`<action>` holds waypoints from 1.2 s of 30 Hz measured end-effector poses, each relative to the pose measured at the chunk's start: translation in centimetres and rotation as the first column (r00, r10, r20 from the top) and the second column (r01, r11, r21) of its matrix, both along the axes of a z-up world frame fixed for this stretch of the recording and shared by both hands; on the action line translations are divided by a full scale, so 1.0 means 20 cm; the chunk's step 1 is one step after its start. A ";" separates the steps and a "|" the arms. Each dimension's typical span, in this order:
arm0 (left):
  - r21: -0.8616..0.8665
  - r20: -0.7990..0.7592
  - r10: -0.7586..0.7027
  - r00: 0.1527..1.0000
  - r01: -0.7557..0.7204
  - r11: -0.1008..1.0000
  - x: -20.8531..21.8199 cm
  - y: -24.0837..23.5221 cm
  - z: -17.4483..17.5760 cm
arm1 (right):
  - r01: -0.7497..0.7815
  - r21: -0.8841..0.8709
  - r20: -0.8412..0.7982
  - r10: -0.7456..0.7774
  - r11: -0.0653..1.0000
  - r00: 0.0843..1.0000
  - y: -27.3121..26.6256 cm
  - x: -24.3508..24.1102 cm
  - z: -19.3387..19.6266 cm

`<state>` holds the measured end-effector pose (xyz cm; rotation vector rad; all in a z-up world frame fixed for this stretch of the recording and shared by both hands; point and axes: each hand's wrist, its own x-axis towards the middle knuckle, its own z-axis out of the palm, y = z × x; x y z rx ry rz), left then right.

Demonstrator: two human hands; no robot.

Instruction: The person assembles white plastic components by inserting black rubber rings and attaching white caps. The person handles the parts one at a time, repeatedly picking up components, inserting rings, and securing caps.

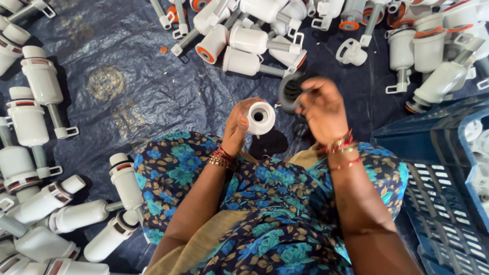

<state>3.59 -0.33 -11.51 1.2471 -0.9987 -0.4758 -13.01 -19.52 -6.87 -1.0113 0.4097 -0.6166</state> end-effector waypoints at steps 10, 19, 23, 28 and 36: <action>0.066 0.156 0.135 0.978 -0.147 0.987 -0.05 -0.06 0.04 | -0.284 -0.640 -0.296 0.112 0.714 0.949 0.25 0.08 0.16; 0.000 0.272 0.306 0.912 -0.318 0.948 -0.09 -0.06 0.03 | -0.170 -0.920 -0.247 -0.184 0.354 0.952 0.32 0.14 0.13; -0.081 0.374 0.233 0.898 -0.219 0.972 -0.04 -0.05 0.03 | -0.135 -0.935 -0.175 -0.098 0.327 0.980 0.32 0.17 0.11; -0.070 0.286 0.210 0.935 -0.198 0.978 -0.02 -0.07 0.02 | -0.186 -0.886 -0.222 -0.037 0.425 0.974 0.30 0.20 0.03; 0.040 0.223 0.177 0.959 -0.190 0.981 -0.05 -0.05 0.02 | -0.274 -0.832 -0.296 0.030 0.482 0.955 0.23 0.20 -0.10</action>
